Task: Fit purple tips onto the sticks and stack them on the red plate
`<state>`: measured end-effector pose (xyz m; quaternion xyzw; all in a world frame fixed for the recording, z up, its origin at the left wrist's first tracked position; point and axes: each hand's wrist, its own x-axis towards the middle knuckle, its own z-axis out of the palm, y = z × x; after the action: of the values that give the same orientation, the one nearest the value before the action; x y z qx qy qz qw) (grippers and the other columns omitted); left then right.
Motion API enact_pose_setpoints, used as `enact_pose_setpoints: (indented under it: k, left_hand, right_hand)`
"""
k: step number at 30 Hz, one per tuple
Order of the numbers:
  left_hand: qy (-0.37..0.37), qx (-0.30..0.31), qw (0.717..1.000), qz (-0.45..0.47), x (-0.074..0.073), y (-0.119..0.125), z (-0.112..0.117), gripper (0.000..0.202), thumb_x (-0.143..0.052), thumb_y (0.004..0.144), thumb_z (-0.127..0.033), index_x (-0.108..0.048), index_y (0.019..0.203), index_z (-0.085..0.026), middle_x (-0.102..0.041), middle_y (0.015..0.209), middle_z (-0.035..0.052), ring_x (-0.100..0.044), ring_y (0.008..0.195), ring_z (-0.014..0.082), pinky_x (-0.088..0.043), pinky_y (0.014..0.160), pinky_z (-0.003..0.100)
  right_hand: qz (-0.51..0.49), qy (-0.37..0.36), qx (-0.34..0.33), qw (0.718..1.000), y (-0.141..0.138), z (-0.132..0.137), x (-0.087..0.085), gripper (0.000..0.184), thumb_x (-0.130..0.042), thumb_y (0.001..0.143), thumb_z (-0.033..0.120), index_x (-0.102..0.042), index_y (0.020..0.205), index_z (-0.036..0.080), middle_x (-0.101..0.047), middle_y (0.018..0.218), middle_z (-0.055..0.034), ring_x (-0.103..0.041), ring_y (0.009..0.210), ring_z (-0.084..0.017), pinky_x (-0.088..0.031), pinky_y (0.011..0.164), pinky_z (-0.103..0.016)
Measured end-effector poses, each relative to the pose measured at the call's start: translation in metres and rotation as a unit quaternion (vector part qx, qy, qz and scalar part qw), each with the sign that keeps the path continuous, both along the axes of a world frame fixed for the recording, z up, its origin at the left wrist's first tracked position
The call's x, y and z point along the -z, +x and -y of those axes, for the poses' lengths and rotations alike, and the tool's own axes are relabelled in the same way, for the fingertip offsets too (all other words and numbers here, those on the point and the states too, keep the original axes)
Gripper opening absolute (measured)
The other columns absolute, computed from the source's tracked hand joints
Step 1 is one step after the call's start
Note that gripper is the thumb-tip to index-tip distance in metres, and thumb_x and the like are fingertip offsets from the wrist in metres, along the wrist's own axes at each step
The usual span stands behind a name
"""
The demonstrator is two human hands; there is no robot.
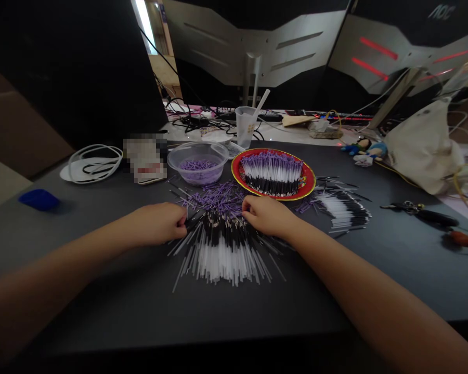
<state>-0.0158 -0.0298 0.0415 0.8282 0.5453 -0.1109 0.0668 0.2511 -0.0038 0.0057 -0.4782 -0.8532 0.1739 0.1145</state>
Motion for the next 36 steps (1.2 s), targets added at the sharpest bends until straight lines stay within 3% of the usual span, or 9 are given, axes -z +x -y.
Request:
enact_pose_setpoints:
  k: [5, 12, 20, 24, 27, 29, 32, 36]
  left_hand:
    - [0.024, -0.004, 0.999, 0.026, -0.001, -0.001, 0.002, 0.015, -0.049, 0.074, -0.032, -0.057, 0.072, -0.020, -0.062, 0.072, 0.0054, -0.054, 0.059, 0.0183, -0.028, 0.047, 0.026]
    - [0.063, 0.014, 0.982, 0.175, 0.000, 0.005, -0.001, 0.007, -0.051, 0.074, -0.023, -0.054, 0.080, -0.020, -0.059, 0.067, -0.0020, -0.050, 0.057, 0.0124, -0.031, 0.050, 0.023]
    - [0.102, 0.042, 0.941, 0.321, 0.010, 0.013, 0.000, 0.019, -0.051, 0.077, -0.018, -0.069, 0.084, -0.020, -0.066, 0.067, -0.0029, -0.055, 0.057, 0.0090, -0.039, 0.058, 0.022]
    - [0.076, 0.038, 0.929, 0.360, 0.012, 0.015, 0.002, 0.025, -0.054, 0.076, -0.017, -0.070, 0.095, -0.019, -0.070, 0.073, -0.0014, -0.060, 0.059, 0.0097, -0.044, 0.058, 0.021]
    - [0.079, 0.051, 0.922, 0.375, 0.012, 0.015, 0.003, 0.022, -0.058, 0.079, -0.022, -0.068, 0.098, -0.018, -0.071, 0.080, -0.0007, -0.062, 0.065, 0.0103, -0.046, 0.062, 0.020]
    - [0.102, 0.071, 0.927, 0.354, 0.011, 0.014, 0.003, 0.018, -0.056, 0.084, -0.027, -0.068, 0.095, -0.018, -0.070, 0.079, -0.0007, -0.062, 0.066, 0.0105, -0.045, 0.063, 0.021]
    - [0.143, 0.136, 0.943, 0.266, 0.011, 0.014, 0.004, 0.022, -0.047, 0.091, -0.029, -0.067, 0.093, -0.018, -0.068, 0.080, 0.0014, -0.060, 0.070, 0.0131, -0.043, 0.065, 0.025]
    - [0.176, 0.203, 0.949, 0.167, 0.011, 0.017, 0.006, 0.024, -0.043, 0.092, -0.025, -0.064, 0.087, -0.017, -0.064, 0.083, 0.0056, -0.057, 0.079, 0.0179, -0.042, 0.067, 0.028]
  right_hand:
    - [0.012, 0.006, -0.007, 1.000, 0.001, 0.001, -0.002, 0.006, -0.051, 0.085, 0.025, -0.054, 0.085, 0.020, -0.061, 0.068, -0.0010, -0.052, 0.059, -0.014, -0.030, 0.052, -0.025]
    - [0.025, 0.039, -0.030, 0.998, 0.005, 0.001, -0.002, 0.005, -0.048, 0.087, 0.024, -0.051, 0.087, 0.020, -0.061, 0.073, -0.0024, -0.052, 0.062, -0.015, -0.032, 0.056, -0.026]
    - [-0.053, 0.110, -0.020, 0.992, 0.006, 0.002, -0.013, 0.006, -0.050, 0.087, 0.022, -0.054, 0.090, 0.018, -0.061, 0.086, -0.0052, -0.055, 0.075, -0.017, -0.040, 0.066, -0.029]
    - [-0.118, 0.083, -0.012, 0.989, 0.001, 0.007, -0.016, 0.027, -0.050, 0.087, 0.019, -0.055, 0.114, 0.018, -0.063, 0.090, -0.0049, -0.058, 0.079, -0.017, -0.043, 0.069, -0.030]
    - [-0.166, 0.067, -0.017, 0.984, -0.004, 0.012, -0.017, 0.020, -0.051, 0.087, 0.019, -0.059, 0.105, 0.019, -0.064, 0.094, -0.0057, -0.059, 0.084, -0.017, -0.045, 0.074, -0.032]
    - [-0.227, 0.009, -0.006, 0.974, -0.007, 0.016, -0.019, 0.011, -0.054, 0.086, 0.022, -0.059, 0.096, 0.019, -0.064, 0.089, -0.0042, -0.060, 0.074, -0.015, -0.047, 0.069, -0.031]
    - [-0.348, -0.117, 0.018, 0.930, -0.011, 0.021, -0.022, 0.015, -0.064, 0.080, 0.028, -0.053, 0.087, 0.020, -0.064, 0.077, -0.0009, -0.060, 0.058, -0.012, -0.048, 0.055, -0.028]
    - [-0.449, -0.192, 0.020, 0.872, -0.015, 0.024, -0.023, 0.020, -0.069, 0.076, 0.031, -0.054, 0.083, 0.020, -0.069, 0.082, -0.0035, -0.068, 0.072, -0.016, -0.054, 0.061, -0.028]
